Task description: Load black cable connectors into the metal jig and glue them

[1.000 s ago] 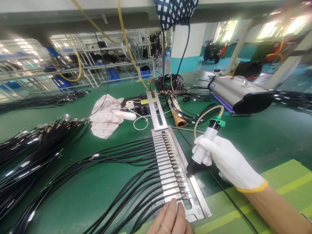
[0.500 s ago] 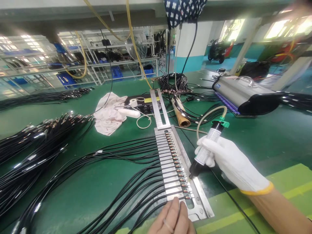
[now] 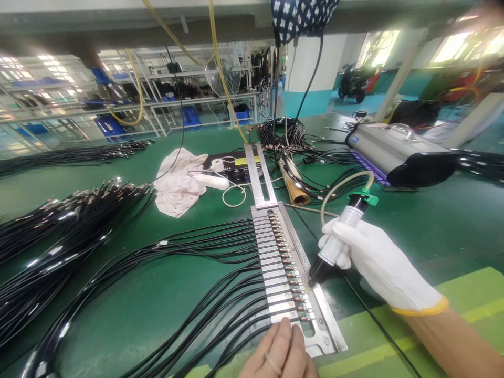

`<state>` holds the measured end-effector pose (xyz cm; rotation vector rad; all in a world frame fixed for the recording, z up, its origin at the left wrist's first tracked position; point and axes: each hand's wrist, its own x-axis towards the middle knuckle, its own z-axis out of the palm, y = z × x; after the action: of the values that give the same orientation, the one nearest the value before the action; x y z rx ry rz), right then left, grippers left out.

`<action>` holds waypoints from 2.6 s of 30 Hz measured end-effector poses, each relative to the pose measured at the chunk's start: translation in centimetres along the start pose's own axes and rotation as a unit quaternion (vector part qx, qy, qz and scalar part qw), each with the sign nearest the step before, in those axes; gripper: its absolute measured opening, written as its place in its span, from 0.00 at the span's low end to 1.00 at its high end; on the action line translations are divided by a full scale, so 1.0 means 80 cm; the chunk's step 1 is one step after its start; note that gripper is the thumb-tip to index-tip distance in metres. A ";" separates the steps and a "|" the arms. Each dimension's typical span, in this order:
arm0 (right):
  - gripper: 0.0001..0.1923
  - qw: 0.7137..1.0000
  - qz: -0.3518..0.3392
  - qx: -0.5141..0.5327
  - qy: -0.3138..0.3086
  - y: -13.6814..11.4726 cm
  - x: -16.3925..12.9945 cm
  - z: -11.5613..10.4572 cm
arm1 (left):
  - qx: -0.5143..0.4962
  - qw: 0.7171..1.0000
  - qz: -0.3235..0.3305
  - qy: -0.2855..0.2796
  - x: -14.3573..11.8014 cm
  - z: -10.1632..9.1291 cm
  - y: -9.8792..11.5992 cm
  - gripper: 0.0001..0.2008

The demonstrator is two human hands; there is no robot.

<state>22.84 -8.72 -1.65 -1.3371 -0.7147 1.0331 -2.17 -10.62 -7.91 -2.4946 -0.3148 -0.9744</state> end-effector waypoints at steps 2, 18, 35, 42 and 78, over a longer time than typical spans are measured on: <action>0.20 1.000 0.002 -0.008 -0.005 -0.001 -0.001 0.001 | -0.001 1.000 0.000 -0.004 0.001 -0.001 0.000 0.12; 0.20 0.999 -0.003 -0.033 -0.003 0.004 0.000 0.004 | 0.008 1.000 0.011 -0.012 0.001 -0.002 -0.002 0.12; 0.22 0.999 0.013 0.005 0.052 0.005 0.005 0.007 | 0.003 1.000 -0.002 0.003 0.005 -0.002 -0.001 0.13; 0.21 0.998 0.007 0.016 0.059 0.005 0.004 0.004 | 0.007 1.000 0.002 0.001 -0.001 0.001 0.001 0.11; 0.21 0.997 0.004 0.009 0.072 -0.002 0.002 0.010 | -0.004 1.000 -0.002 -0.001 0.000 0.000 0.002 0.10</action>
<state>22.19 -8.21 -1.38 -1.3855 -0.5914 0.9377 -2.13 -10.76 -7.93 -2.5030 -0.3184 -0.9754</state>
